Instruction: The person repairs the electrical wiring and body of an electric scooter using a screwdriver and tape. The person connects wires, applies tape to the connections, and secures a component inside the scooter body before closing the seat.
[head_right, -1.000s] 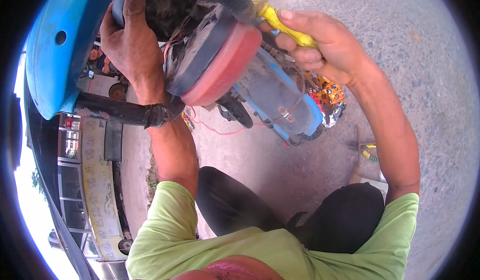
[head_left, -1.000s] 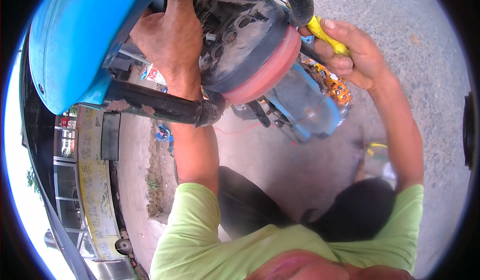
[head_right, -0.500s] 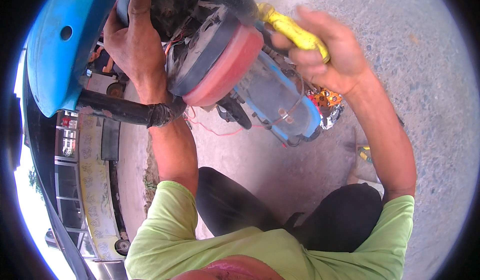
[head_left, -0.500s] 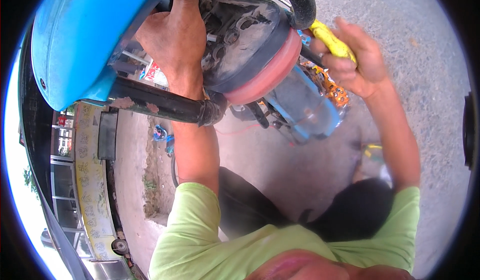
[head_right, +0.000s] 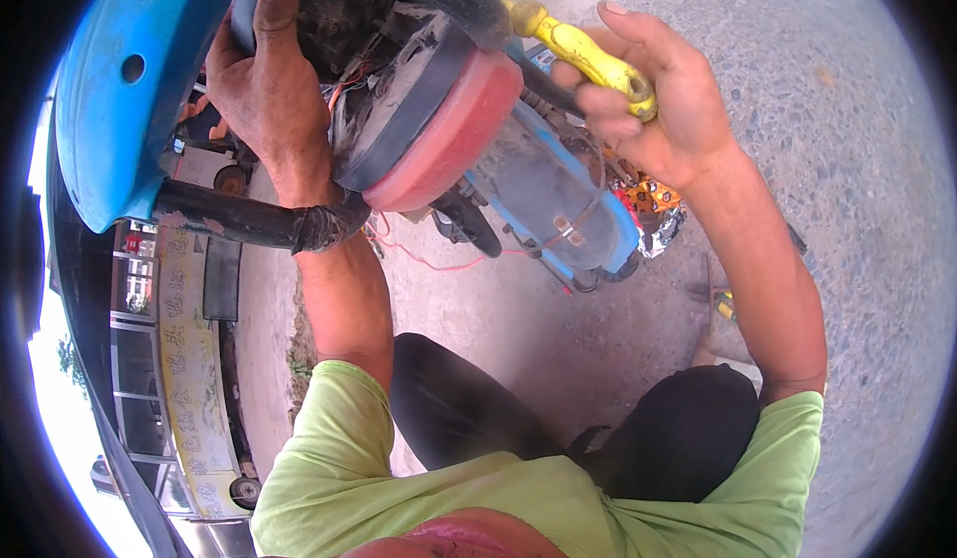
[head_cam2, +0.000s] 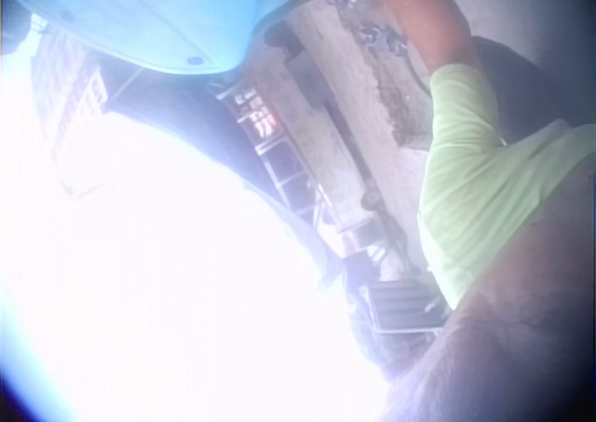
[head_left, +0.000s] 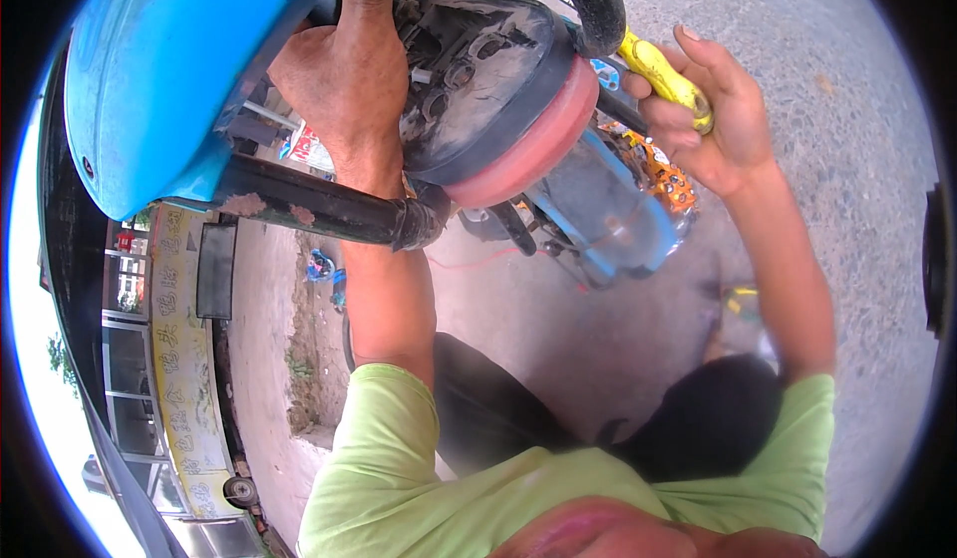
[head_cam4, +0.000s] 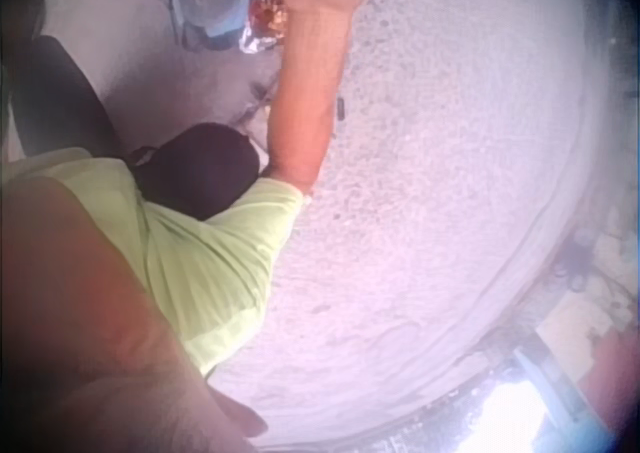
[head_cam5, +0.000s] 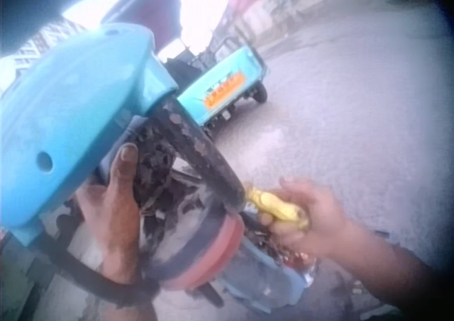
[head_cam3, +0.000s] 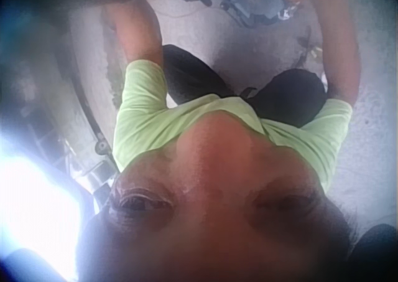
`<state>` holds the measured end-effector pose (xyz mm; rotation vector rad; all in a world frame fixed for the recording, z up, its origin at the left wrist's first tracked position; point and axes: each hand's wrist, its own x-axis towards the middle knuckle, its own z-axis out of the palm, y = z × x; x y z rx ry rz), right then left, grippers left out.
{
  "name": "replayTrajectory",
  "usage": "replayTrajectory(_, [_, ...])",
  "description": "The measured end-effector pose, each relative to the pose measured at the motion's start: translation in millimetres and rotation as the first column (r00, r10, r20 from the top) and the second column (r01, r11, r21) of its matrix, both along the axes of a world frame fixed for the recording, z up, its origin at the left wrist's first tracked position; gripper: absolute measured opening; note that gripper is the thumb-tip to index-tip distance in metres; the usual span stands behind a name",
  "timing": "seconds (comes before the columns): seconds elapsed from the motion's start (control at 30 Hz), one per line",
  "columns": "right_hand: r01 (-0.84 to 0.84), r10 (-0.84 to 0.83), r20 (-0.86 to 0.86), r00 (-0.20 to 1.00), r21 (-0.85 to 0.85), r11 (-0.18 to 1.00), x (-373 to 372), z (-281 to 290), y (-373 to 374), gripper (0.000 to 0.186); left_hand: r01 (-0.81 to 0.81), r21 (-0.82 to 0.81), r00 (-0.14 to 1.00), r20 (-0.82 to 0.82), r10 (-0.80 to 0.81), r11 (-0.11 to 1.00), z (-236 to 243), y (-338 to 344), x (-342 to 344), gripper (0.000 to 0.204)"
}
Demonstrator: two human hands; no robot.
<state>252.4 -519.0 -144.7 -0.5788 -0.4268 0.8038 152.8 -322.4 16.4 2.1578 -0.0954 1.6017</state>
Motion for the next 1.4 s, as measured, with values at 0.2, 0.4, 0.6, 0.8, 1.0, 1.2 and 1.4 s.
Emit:
replayTrajectory(0.2, [0.230,-0.133,0.322,0.937,-0.286,0.930,-3,5,2,0.041,0.030,-0.002,0.999,-0.029,-0.030,1.000,2,-12,-9,0.061])
replayTrajectory(0.4, [0.816,-0.501,0.796,0.338,0.018,0.578,-18,-1,14,0.033,-0.090,-0.122,0.995,-0.052,0.085,0.988,3,-28,-5,0.064])
replayTrajectory(0.6, [-0.220,0.220,0.006,0.976,0.071,0.973,16,-2,-4,0.044,-0.140,-0.019,0.989,-0.050,0.139,0.990,2,-17,-6,0.062])
replayTrajectory(0.8, [-0.027,0.076,0.303,0.950,-0.161,0.987,4,5,-4,0.046,-0.180,-0.091,0.984,-0.029,0.178,0.979,3,-22,-5,0.059])
replayTrajectory(1.0, [0.803,-0.517,0.769,0.377,0.007,0.596,-8,-5,16,0.038,-0.063,-0.045,0.998,-0.033,0.062,0.997,1,-28,-11,0.059])
replayTrajectory(1.2, [-0.156,0.154,-0.052,0.987,-0.043,0.987,14,0,-1,0.055,-0.023,-0.093,0.999,-0.047,0.019,0.995,0,-7,-5,0.065])
replayTrajectory(1.4, [0.140,-0.043,0.396,0.917,-0.219,0.966,4,-3,4,0.048,-0.155,0.026,0.988,-0.002,0.155,0.988,2,-13,-10,0.074])
